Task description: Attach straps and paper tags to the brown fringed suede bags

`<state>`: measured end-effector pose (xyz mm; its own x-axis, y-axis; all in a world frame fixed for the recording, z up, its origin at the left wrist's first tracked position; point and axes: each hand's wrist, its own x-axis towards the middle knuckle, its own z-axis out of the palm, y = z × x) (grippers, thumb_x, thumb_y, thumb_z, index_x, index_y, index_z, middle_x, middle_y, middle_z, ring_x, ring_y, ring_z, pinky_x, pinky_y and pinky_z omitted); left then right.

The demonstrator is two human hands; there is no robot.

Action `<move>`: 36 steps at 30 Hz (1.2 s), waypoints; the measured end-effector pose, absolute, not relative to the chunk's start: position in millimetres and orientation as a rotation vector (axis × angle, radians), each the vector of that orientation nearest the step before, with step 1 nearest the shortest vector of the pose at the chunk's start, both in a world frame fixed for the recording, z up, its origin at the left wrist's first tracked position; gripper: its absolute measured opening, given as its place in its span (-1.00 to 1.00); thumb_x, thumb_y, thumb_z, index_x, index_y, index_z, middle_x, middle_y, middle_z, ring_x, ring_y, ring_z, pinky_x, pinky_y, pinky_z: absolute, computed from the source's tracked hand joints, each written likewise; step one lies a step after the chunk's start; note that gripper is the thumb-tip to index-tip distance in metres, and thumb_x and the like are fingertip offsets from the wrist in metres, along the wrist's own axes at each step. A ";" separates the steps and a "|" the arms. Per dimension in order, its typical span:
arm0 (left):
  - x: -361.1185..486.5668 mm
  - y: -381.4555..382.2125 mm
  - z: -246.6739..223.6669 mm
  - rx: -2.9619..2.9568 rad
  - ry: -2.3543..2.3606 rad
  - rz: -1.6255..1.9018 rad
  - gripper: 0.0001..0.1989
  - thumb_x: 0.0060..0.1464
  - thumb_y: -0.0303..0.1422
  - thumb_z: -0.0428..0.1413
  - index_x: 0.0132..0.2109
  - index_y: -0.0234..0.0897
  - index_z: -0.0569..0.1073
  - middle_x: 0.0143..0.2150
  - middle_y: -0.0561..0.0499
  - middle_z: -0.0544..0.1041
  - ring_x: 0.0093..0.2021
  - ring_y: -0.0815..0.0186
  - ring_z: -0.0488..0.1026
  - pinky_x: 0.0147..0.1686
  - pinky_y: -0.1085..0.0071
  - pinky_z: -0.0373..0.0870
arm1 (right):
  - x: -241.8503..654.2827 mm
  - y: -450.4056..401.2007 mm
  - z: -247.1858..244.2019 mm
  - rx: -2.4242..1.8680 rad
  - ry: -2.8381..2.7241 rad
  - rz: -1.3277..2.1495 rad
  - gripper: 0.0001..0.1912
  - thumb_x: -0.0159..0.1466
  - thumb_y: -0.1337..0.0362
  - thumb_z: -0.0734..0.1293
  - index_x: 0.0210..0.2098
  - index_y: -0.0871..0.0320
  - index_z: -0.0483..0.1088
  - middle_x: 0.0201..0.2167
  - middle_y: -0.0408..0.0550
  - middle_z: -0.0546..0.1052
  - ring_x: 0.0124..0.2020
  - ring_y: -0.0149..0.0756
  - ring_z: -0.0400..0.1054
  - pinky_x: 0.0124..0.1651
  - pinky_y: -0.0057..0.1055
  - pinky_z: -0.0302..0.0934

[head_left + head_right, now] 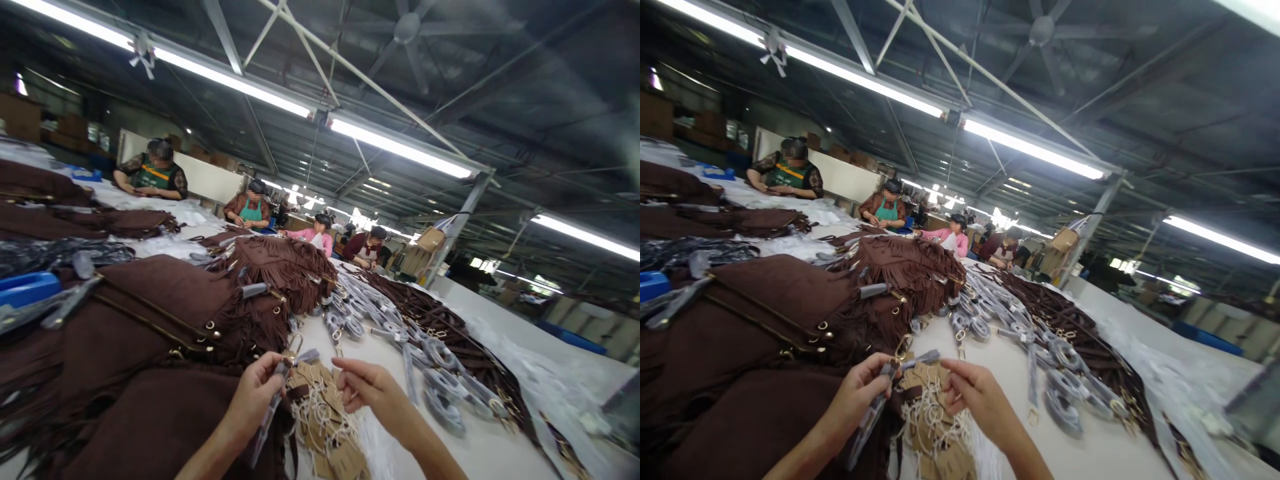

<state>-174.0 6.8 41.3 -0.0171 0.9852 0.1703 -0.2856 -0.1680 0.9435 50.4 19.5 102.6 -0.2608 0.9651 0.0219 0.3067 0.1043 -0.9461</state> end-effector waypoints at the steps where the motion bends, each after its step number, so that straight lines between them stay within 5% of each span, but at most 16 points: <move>1: -173.9 5.4 41.1 1.123 0.910 1.464 -0.79 -0.20 -0.28 0.13 -0.36 -0.28 0.48 -0.52 0.10 0.41 -0.54 0.38 0.29 -0.51 0.49 0.19 | 36.9 17.3 100.4 -1.261 -1.729 1.212 -0.49 0.04 -0.09 0.42 -0.19 0.17 0.50 -0.51 -0.17 0.48 -0.58 -0.42 0.35 -0.55 -0.46 0.30; 5: -173.3 0.4 40.7 1.170 0.961 1.560 -0.83 -0.10 -0.24 0.14 -0.40 -0.25 0.45 -0.57 0.12 0.36 -0.53 0.36 0.29 -0.48 0.48 0.23 | -6.1 10.2 90.3 -1.320 -1.871 1.238 -0.70 0.12 0.03 0.33 -0.50 0.15 0.36 -0.64 -0.24 0.43 -0.74 -0.54 0.21 -0.71 -0.60 0.11; 11: -171.1 -3.4 38.0 1.276 1.005 1.619 -0.86 -0.02 -0.26 0.11 -0.38 -0.23 0.46 -0.48 0.06 0.46 -0.42 0.27 0.38 -0.38 0.44 0.32 | -28.9 14.5 91.1 -1.356 -1.844 1.401 -0.63 0.06 -0.03 0.34 -0.61 0.14 0.30 -0.77 -0.29 0.33 -0.82 -0.55 0.11 -0.78 -0.59 0.05; 19: -169.4 -7.9 35.4 1.460 1.053 1.636 -0.87 0.08 -0.35 0.04 -0.36 -0.23 0.46 -0.41 0.01 0.49 -0.34 0.21 0.43 -0.30 0.40 0.34 | -31.2 17.4 96.6 -1.319 -1.754 1.509 -0.59 0.00 -0.06 0.40 -0.55 0.18 0.30 -0.68 -0.21 0.44 -0.77 -0.55 0.20 -0.72 -0.58 0.15; 25: -169.8 -13.9 41.3 1.584 1.039 1.671 -0.86 0.06 -0.42 0.04 -0.38 -0.22 0.49 -0.38 -0.03 0.49 -0.32 0.19 0.43 -0.25 0.36 0.34 | -28.9 16.1 91.4 -1.188 -1.625 1.562 -0.41 -0.05 -0.04 0.48 -0.21 0.13 0.21 -0.63 -0.26 0.50 -0.73 -0.46 0.30 -0.68 -0.55 0.24; 30: -174.6 -11.2 47.2 1.512 0.899 1.613 -0.79 0.10 -0.32 0.03 -0.37 -0.26 0.53 -0.26 -0.08 0.50 -0.17 0.16 0.44 -0.11 0.34 0.31 | -27.5 12.4 91.8 -1.138 -1.573 1.616 -0.32 -0.07 -0.04 0.50 -0.14 0.13 0.15 -0.63 -0.25 0.51 -0.75 -0.46 0.31 -0.70 -0.57 0.22; 36: -172.2 2.9 55.0 1.219 0.844 1.360 -0.62 -0.06 -0.05 0.16 -0.51 -0.30 0.43 -0.57 0.08 0.38 -0.52 0.34 0.30 -0.46 0.44 0.21 | -25.5 10.3 97.5 -1.161 -1.688 1.571 -0.40 -0.03 -0.01 0.46 -0.17 0.12 0.13 -0.64 -0.26 0.51 -0.77 -0.48 0.27 -0.72 -0.60 0.15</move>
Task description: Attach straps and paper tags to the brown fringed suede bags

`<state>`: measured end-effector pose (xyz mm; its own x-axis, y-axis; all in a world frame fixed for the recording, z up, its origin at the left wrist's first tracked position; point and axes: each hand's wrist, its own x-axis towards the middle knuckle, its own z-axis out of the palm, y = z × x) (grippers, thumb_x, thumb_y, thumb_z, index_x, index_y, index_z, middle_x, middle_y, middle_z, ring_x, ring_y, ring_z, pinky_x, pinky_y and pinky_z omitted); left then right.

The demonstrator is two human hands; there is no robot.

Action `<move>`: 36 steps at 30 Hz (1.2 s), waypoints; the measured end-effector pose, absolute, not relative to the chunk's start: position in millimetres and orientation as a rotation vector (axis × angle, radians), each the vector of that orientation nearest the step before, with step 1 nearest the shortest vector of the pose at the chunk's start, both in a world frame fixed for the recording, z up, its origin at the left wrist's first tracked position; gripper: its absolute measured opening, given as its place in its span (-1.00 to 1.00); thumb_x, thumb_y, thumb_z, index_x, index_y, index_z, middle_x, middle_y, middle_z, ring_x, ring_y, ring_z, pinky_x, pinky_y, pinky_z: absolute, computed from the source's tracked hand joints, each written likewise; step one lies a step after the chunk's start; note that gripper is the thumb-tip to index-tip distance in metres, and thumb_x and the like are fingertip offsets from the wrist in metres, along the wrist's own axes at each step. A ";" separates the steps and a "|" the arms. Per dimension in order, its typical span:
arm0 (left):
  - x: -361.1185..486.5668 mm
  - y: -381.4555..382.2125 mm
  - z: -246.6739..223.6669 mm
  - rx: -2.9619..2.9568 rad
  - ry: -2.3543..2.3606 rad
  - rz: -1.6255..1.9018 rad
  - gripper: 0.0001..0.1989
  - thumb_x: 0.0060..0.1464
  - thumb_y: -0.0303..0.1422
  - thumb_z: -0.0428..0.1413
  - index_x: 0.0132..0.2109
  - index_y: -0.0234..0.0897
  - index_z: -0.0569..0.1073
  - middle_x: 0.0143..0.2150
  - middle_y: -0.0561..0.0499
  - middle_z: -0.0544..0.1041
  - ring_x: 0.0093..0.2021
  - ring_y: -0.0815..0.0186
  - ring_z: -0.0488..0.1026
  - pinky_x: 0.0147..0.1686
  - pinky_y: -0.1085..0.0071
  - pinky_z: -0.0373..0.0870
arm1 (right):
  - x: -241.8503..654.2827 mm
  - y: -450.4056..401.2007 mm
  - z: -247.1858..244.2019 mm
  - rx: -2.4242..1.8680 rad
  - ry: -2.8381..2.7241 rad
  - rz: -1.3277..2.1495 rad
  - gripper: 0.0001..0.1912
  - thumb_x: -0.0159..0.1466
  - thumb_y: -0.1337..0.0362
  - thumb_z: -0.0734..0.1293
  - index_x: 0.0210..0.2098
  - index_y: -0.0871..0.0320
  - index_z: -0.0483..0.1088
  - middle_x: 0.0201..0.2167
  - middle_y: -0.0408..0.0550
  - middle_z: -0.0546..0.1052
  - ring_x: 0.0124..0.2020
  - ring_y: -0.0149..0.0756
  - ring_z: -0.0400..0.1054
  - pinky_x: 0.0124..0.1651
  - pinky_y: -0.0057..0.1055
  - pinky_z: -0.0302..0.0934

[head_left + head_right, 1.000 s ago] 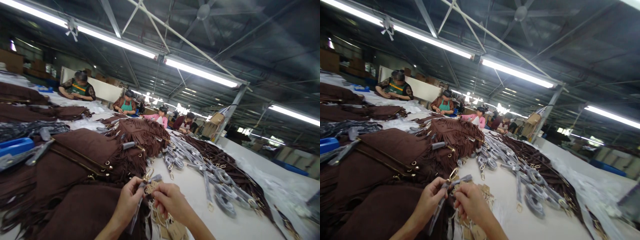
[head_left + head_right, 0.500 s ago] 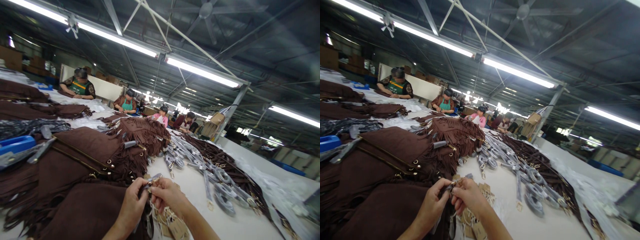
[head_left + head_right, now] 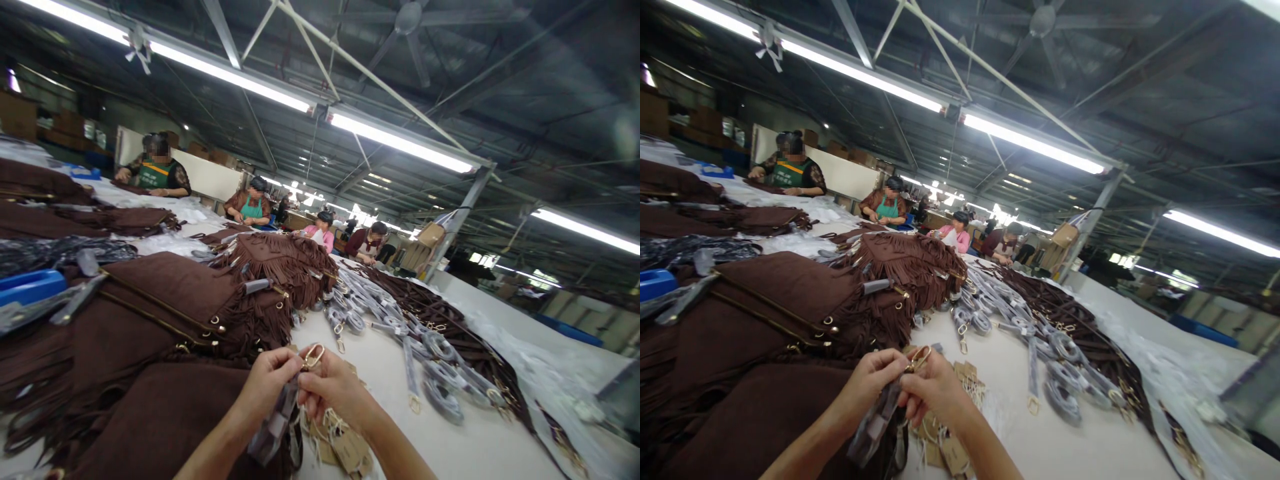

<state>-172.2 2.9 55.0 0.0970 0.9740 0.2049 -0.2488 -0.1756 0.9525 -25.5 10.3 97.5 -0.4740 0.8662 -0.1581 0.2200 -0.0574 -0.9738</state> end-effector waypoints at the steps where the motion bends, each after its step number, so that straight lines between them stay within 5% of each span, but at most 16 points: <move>1: -171.4 3.4 56.6 1.213 0.836 1.336 -0.63 -0.08 -0.04 0.18 -0.50 -0.30 0.42 -0.57 0.08 0.39 -0.54 0.36 0.30 -0.48 0.45 0.20 | -25.1 10.0 97.7 -1.163 -1.701 1.551 -0.43 -0.01 0.01 0.45 -0.18 0.12 0.14 -0.64 -0.26 0.51 -0.77 -0.50 0.24 -0.73 -0.62 0.10; 12: -167.1 12.1 74.0 1.266 0.958 1.178 -0.75 -0.26 -0.19 0.16 -0.59 -0.28 0.34 -0.68 0.20 0.21 -0.64 0.46 0.08 -0.62 0.49 -0.02 | -22.9 4.2 93.5 -1.110 -1.791 1.389 -0.69 0.05 0.27 0.30 -0.21 0.14 0.23 -0.64 -0.30 0.50 -0.76 -0.53 0.11 -0.69 -0.58 -0.05; 16: -170.1 12.1 80.1 1.385 1.033 1.349 -0.76 -0.12 -0.18 0.08 -0.53 -0.26 0.33 -0.59 0.16 0.26 -0.54 0.40 0.17 -0.53 0.48 0.07 | -14.0 3.3 86.7 -1.107 -1.763 1.171 -0.61 0.08 0.21 0.32 -0.11 0.16 0.22 -0.61 -0.28 0.50 -0.60 -0.40 0.32 -0.49 -0.49 0.18; 21: -184.7 7.1 94.2 1.553 1.093 1.525 -0.80 0.05 -0.26 0.00 -0.47 -0.23 0.31 -0.56 0.16 0.25 -0.51 0.36 0.20 -0.46 0.45 0.13 | -1.7 -4.8 75.1 -1.344 -1.713 0.680 -0.70 0.27 0.10 0.17 -0.09 0.14 0.21 -0.63 -0.28 0.38 -0.63 -0.31 0.26 -0.55 -0.43 0.12; 26: -181.9 -12.4 126.1 1.883 0.961 1.561 -0.84 0.10 -0.42 0.03 -0.45 -0.25 0.36 -0.38 0.07 0.36 -0.32 0.31 0.33 -0.26 0.41 0.25 | -18.1 -15.5 92.7 -1.151 -1.804 0.016 -0.67 0.33 0.15 0.18 -0.01 0.19 0.34 -0.12 0.15 0.50 -0.28 -0.16 0.42 -0.19 -0.23 0.29; 28: -179.9 -21.0 140.2 2.073 0.853 1.575 -0.83 0.11 -0.49 0.02 -0.45 -0.26 0.36 -0.32 0.02 0.38 -0.25 0.29 0.36 -0.18 0.38 0.28 | -27.4 -15.5 102.9 -0.998 -1.930 0.032 -0.75 0.35 0.18 0.19 -0.13 0.15 0.42 -0.12 0.09 0.51 -0.23 -0.19 0.42 -0.17 -0.31 0.29; 31: -190.5 -33.8 150.7 2.184 0.866 1.561 -0.83 0.15 -0.51 0.00 -0.39 -0.26 0.39 -0.27 -0.01 0.42 -0.21 0.28 0.38 -0.15 0.38 0.32 | -34.5 -12.7 112.8 -0.878 -2.035 0.212 -0.73 0.37 0.23 0.17 -0.36 0.12 0.45 -0.51 -0.15 0.48 -0.49 -0.36 0.33 -0.39 -0.47 0.22; 33: -210.5 -45.8 144.6 2.247 0.984 1.401 -0.92 0.16 -0.45 0.06 -0.20 -0.26 0.44 -0.19 -0.01 0.46 -0.20 0.28 0.41 -0.15 0.37 0.35 | -33.6 -11.5 118.2 -0.866 -1.999 0.366 -0.76 0.35 0.22 0.21 -0.34 0.13 0.47 -0.59 -0.21 0.43 -0.60 -0.43 0.24 -0.48 -0.50 0.16; 36: -253.7 -68.6 113.8 2.507 1.098 0.828 -0.42 -0.04 -0.32 0.31 0.13 -0.28 0.34 0.09 -0.14 0.45 0.06 0.12 0.39 0.06 0.24 0.34 | -28.5 -11.8 130.0 -0.834 -1.882 0.639 -0.80 0.30 0.19 0.28 -0.21 0.14 0.50 -0.54 -0.20 0.47 -0.62 -0.47 0.26 -0.53 -0.53 0.17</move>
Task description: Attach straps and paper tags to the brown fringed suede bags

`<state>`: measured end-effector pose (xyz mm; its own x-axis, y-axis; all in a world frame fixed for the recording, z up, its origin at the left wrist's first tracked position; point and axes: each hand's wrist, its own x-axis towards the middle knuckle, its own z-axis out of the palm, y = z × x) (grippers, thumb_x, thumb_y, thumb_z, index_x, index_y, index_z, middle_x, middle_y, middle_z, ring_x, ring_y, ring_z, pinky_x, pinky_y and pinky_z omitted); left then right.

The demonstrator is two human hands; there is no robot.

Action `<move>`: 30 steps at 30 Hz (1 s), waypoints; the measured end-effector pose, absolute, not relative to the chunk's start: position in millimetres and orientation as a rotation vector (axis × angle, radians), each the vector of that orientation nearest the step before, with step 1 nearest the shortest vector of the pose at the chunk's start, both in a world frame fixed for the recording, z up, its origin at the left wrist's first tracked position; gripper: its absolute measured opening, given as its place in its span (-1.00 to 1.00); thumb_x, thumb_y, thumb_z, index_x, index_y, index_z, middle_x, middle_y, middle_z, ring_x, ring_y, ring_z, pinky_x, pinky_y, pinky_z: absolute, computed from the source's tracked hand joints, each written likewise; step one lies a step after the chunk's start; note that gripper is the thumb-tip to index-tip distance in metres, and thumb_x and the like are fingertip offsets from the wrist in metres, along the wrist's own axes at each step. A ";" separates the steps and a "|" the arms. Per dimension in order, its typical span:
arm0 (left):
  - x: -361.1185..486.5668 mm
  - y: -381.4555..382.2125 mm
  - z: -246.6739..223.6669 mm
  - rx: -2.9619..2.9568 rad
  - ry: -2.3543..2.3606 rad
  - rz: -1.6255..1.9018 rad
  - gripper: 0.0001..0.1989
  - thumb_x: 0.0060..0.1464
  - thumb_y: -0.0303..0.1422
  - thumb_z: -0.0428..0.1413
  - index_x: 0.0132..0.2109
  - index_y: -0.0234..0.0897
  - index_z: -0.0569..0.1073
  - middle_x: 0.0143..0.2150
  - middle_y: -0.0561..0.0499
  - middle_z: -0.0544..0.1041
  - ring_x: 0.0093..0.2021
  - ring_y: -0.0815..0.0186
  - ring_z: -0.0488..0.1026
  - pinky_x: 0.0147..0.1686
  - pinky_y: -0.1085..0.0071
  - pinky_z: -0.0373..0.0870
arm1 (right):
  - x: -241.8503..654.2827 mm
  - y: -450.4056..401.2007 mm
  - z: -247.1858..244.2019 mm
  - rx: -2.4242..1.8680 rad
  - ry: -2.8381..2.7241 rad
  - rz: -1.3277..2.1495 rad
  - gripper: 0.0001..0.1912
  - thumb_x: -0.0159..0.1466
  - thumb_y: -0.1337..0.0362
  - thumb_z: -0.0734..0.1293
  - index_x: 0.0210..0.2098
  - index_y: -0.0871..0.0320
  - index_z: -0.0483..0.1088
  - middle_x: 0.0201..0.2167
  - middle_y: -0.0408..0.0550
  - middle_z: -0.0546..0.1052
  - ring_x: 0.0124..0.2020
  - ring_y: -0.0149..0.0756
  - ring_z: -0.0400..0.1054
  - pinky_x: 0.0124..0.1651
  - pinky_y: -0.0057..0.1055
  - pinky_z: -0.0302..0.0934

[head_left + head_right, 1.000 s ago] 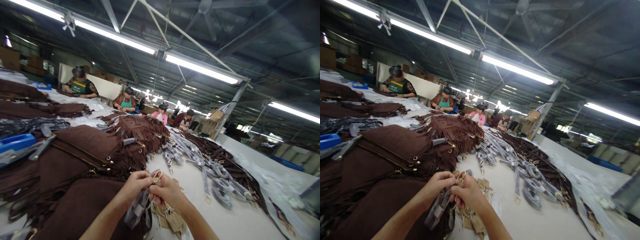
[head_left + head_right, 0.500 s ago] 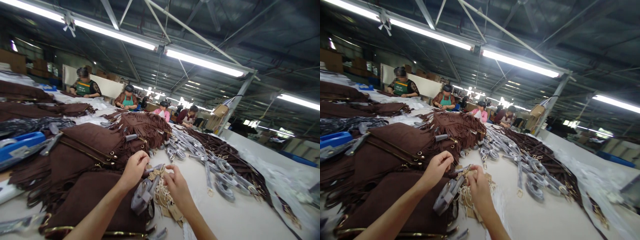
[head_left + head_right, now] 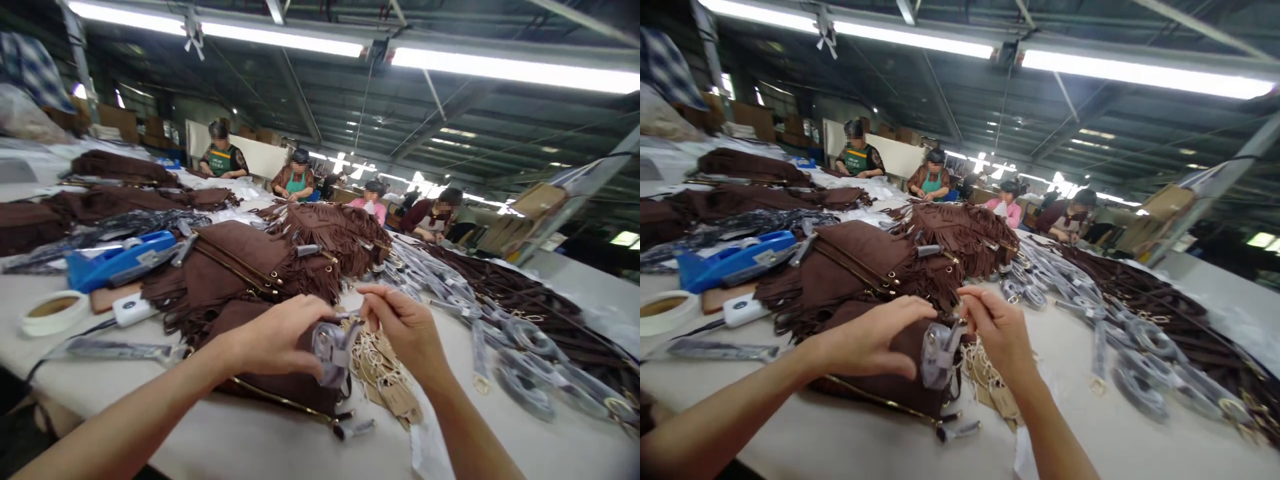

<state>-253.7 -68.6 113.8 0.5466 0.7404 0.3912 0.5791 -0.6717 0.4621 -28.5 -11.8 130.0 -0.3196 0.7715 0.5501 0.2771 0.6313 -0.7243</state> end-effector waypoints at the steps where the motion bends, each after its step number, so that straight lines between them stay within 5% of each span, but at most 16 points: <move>1: -268.9 -75.8 99.8 2.602 1.130 0.612 -0.34 -0.12 -0.31 0.37 0.14 -0.30 0.35 0.20 -0.22 0.37 0.17 0.02 0.32 0.13 0.16 0.28 | -27.0 -12.1 134.6 -0.824 -1.835 0.722 -0.80 0.29 0.18 0.30 -0.20 0.14 0.50 -0.53 -0.20 0.47 -0.63 -0.48 0.26 -0.54 -0.53 0.17; 4: -306.2 -89.9 61.9 2.733 1.263 0.144 -0.20 -0.25 -0.39 0.40 0.18 -0.35 0.33 0.31 -0.41 0.24 0.27 -0.20 0.20 0.20 -0.08 0.16 | -25.9 -13.1 146.5 -0.799 -1.717 0.943 -0.76 0.23 0.11 0.38 -0.22 0.15 0.51 -0.55 -0.21 0.46 -0.65 -0.51 0.26 -0.61 -0.58 0.13; 9: -325.6 -85.4 53.9 2.625 1.361 0.205 -0.81 0.07 -0.60 0.09 -0.20 -0.27 0.48 -0.06 -0.16 0.56 -0.08 0.15 0.51 -0.08 0.34 0.38 | -30.8 -17.4 154.1 -0.774 -1.573 1.209 -0.64 0.07 0.01 0.51 -0.30 0.16 0.55 -0.61 -0.21 0.41 -0.68 -0.53 0.21 -0.66 -0.61 0.12; 14: -318.6 -65.4 80.4 2.497 1.463 0.332 -0.81 0.20 -0.50 0.02 -0.36 -0.26 0.45 -0.30 -0.08 0.58 -0.26 0.18 0.51 -0.25 0.40 0.35 | -35.3 -31.1 163.9 -0.704 -1.464 1.394 -0.65 -0.01 0.06 0.57 -0.36 0.17 0.57 -0.65 -0.19 0.35 -0.71 -0.55 0.14 -0.74 -0.63 0.07; 24: -326.0 -34.0 90.8 2.209 1.324 0.557 -0.80 0.04 -0.53 0.06 -0.43 -0.22 0.54 -0.47 0.11 0.54 -0.39 0.30 0.42 -0.32 0.51 0.30 | -79.5 -29.3 185.0 -0.630 -1.265 1.652 -0.69 -0.09 0.22 0.60 -0.37 0.19 0.56 -0.56 -0.21 0.32 -0.67 -0.62 0.08 -0.80 -0.81 -0.15; 30: -334.9 -14.5 84.0 1.952 1.307 0.819 -0.94 -0.24 -0.46 0.23 -0.57 -0.22 0.53 -0.63 0.21 0.44 -0.51 0.33 0.39 -0.46 0.54 0.31 | -108.2 -47.0 190.0 -0.562 -1.230 1.701 -0.70 -0.06 0.22 0.59 -0.34 0.14 0.54 -0.54 -0.22 0.37 -0.63 -0.61 0.18 -0.78 -0.82 -0.10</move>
